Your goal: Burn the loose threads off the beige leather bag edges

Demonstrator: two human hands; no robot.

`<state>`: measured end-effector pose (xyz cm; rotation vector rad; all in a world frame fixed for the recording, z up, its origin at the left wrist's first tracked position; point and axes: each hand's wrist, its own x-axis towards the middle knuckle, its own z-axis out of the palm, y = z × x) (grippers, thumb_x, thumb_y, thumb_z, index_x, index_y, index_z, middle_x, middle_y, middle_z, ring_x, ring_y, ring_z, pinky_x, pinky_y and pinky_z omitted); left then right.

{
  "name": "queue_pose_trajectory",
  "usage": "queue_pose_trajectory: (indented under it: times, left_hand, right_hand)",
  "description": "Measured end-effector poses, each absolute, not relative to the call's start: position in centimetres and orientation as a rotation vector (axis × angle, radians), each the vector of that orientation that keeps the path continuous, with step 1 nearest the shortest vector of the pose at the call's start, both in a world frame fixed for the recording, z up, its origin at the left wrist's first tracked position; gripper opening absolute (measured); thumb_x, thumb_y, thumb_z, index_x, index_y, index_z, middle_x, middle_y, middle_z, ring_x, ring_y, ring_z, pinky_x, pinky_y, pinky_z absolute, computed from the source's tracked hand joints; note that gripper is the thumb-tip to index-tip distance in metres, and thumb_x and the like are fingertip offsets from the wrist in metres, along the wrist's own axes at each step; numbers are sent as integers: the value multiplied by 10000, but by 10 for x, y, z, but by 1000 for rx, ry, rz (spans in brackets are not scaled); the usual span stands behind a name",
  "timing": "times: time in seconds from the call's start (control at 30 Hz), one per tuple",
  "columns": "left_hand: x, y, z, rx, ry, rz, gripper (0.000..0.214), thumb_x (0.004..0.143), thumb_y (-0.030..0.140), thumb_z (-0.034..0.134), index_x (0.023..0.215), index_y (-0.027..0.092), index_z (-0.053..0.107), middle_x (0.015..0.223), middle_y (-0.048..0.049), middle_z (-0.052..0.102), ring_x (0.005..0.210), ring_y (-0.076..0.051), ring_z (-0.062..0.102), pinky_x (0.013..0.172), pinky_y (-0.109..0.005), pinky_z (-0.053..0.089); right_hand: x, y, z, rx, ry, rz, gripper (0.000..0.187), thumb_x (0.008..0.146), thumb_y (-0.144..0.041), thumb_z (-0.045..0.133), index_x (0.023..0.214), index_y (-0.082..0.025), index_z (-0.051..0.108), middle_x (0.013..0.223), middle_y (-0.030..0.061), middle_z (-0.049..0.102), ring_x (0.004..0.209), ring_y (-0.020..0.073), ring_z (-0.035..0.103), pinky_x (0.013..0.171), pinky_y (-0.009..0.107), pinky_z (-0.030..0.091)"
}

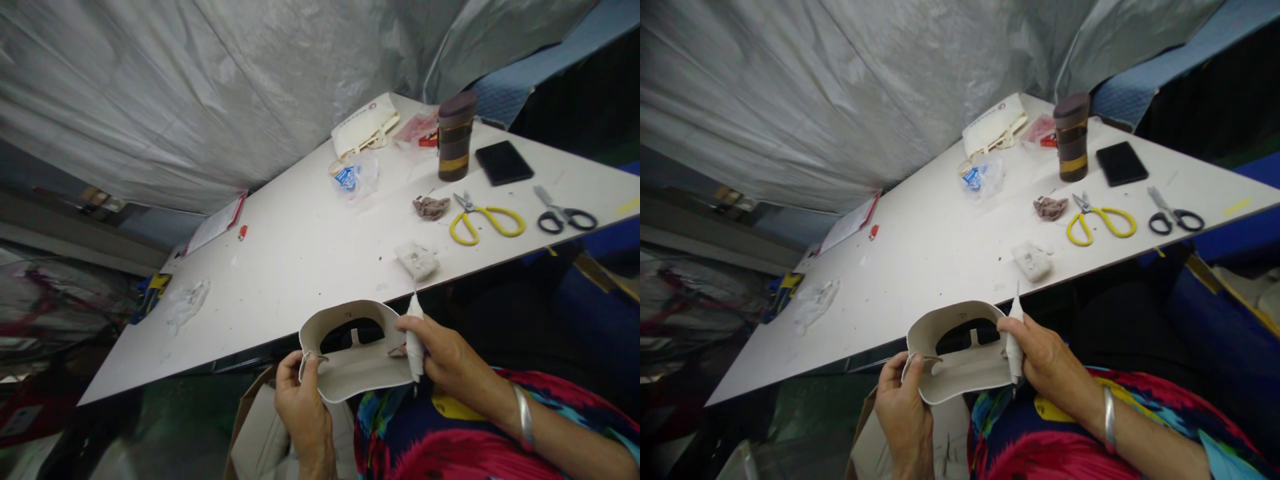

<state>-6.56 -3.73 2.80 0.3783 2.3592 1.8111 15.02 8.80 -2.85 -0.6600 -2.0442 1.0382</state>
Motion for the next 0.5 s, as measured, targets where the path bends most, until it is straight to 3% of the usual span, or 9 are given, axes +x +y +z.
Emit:
queue_pose_trajectory:
  times: [0.23, 0.5]
  left_hand:
    - [-75, -46, 18, 363, 2468, 1704, 369, 748, 429, 810, 996, 162, 754, 880, -45, 756, 765, -197, 685, 668, -284, 540]
    - [-93, -56, 3, 545, 2609, 1352, 423, 743, 525, 766, 937, 152, 809, 887, -91, 789, 881, -301, 713, 810, -396, 547]
  right_hand:
    - [149, 86, -30, -721, -1965, 1020, 569, 767, 0, 540, 1276, -254, 562, 1019, 44, 729, 868, 201, 708, 776, 297, 592]
    - [144, 81, -33, -717, -1938, 946, 573, 767, 8, 530, 1272, -259, 577, 1127, 57, 746, 961, 207, 730, 835, 311, 597]
